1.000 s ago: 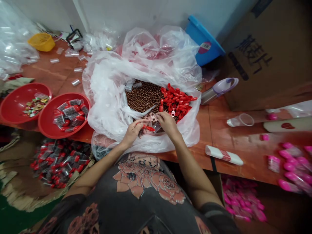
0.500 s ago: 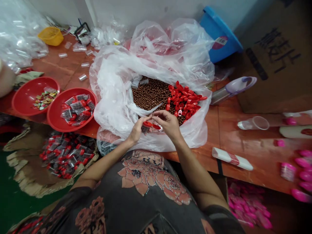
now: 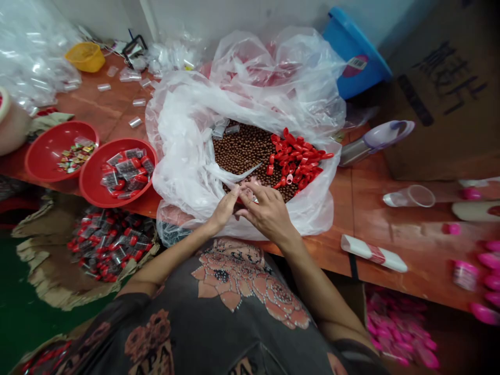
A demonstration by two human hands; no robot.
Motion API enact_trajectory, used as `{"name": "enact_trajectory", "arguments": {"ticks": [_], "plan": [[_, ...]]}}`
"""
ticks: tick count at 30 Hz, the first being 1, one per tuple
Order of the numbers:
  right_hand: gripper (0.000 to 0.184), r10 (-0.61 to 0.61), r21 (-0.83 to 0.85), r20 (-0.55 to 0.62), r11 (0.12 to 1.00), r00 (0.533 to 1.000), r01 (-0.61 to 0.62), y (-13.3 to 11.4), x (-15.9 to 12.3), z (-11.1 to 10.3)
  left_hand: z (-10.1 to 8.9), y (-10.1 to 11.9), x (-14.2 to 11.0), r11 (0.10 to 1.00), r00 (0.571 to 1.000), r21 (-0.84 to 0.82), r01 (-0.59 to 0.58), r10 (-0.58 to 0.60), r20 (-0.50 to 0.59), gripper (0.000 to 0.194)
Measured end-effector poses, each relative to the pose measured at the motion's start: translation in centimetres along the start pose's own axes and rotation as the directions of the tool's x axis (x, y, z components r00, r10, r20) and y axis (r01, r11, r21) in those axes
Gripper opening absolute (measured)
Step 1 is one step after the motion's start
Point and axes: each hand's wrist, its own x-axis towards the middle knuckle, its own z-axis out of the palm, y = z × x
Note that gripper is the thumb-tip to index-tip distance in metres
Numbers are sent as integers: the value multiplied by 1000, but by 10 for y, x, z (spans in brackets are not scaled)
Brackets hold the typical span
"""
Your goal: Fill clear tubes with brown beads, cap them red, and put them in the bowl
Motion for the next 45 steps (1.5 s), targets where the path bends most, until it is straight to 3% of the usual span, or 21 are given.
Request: {"name": "enact_trajectory", "arguments": {"ticks": [4, 8, 12, 16, 21, 23, 26, 29, 32, 35, 39, 45], "plan": [[33, 78, 354, -45, 934, 996, -57, 0, 0, 4, 7, 2, -3, 999, 999, -40, -23, 24, 30, 66], [51, 239, 624, -8, 760, 971, -182, 3, -6, 5, 5, 10, 0, 982, 996, -183, -52, 64, 60, 61], [40, 346, 714, -12, 660, 938, -234, -1, -14, 2, 0, 20, 1, 972, 996, -234, -1, 22, 87, 62], [28, 465, 752, -13, 588, 885, -298, -8, -15, 3, 2, 18, 3, 982, 995, -189, -25, 44, 94, 59], [27, 614, 870, 164, 279, 772, -407, -3, -15, 7, 6, 3, 8, 983, 994, -183, 7, 12, 106, 62], [28, 625, 894, 247, 147, 741, -422, 1, -16, 8, 4, -1, 7, 994, 997, -110, -8, 16, 70, 62], [30, 636, 903, 347, -28, 689, -429, 8, -17, 11, 0, 1, 2, 988, 996, 129, -84, 85, 3, 57], [31, 635, 883, 444, -191, 633, -428, 12, -17, 18, -2, 8, -4, 917, 989, 371, -146, 139, 44, 52], [31, 577, 837, 542, -306, 611, -454, 12, -16, 25, -1, 17, -5, 871, 994, 481, -101, 73, 77, 50], [30, 504, 808, 588, -345, 632, -477, 10, -14, 28, -2, 26, -1, 910, 997, 413, -40, 9, 76, 43], [28, 431, 800, 599, -322, 675, -506, 6, -14, 26, -7, 35, 5, 954, 993, 299, 31, -64, 104, 43], [33, 497, 854, 517, -245, 697, -458, 2, -14, 30, -13, 27, 11, 953, 975, 260, 153, -188, 118, 52]]}}
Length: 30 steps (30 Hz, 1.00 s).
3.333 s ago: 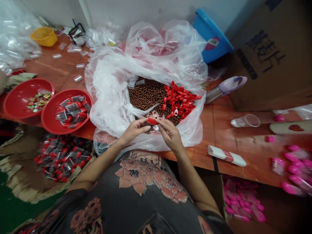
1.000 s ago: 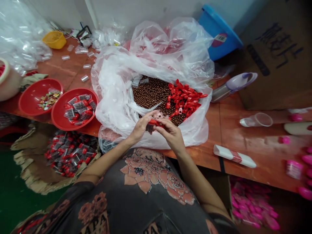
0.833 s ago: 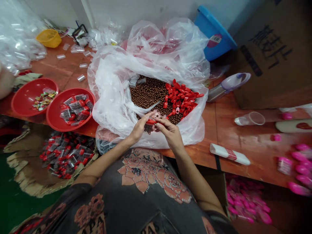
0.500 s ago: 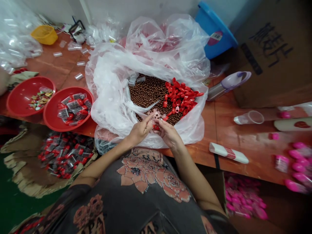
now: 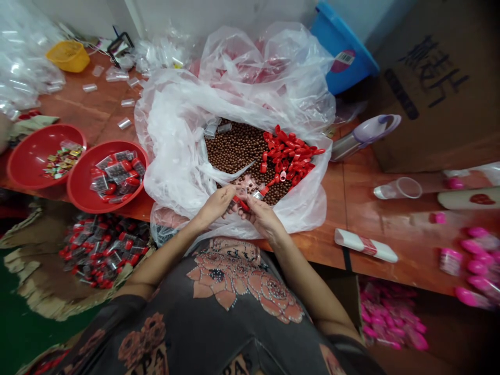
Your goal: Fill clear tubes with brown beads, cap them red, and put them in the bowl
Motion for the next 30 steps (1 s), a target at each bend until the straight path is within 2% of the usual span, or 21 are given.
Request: {"name": "enact_trajectory", "arguments": {"ticks": [3, 5, 7, 9, 12, 16, 21, 25, 27, 30], "plan": [[33, 1, -12, -8, 1000, 1000, -1, 1, 2, -3, 1, -8, 4, 999, 999, -17, -42, 42, -9, 56], [32, -3, 40, -44, 999, 999, 5, -1, 5, -7, 1, -12, 5, 995, 995, -50, -92, 90, -30, 59], [32, -27, 88, -100, 995, 995, 36, -5, 6, -11, 1, -14, 5, 988, 993, -107, -115, 112, -35, 61], [32, -88, 61, -142, 993, 986, 97, -11, 6, -12, 2, -14, 4, 982, 995, -162, -100, 97, -26, 62], [33, -219, -106, -143, 973, 965, 205, -22, 3, -8, 6, -14, 1, 977, 998, -203, -62, 64, 7, 63], [24, -403, -404, -91, 851, 911, 336, -30, -3, 4, 14, -21, 1, 966, 988, -235, -113, 134, 78, 67], [11, -547, -668, 20, 616, 837, 417, -25, -6, 13, 21, -31, 4, 951, 976, -272, -148, 184, 113, 73], [20, -574, -771, 181, 421, 799, 477, -21, -9, 14, 24, -25, 1, 951, 976, -242, -192, 211, 56, 71], [28, -556, -832, 314, 229, 769, 505, -23, -12, 13, 25, -19, -2, 956, 978, -209, -205, 209, 1, 69], [34, -472, -873, 480, -168, 740, 458, -30, -18, 10, 26, -12, -6, 967, 987, -197, -160, 157, -30, 69]]}}
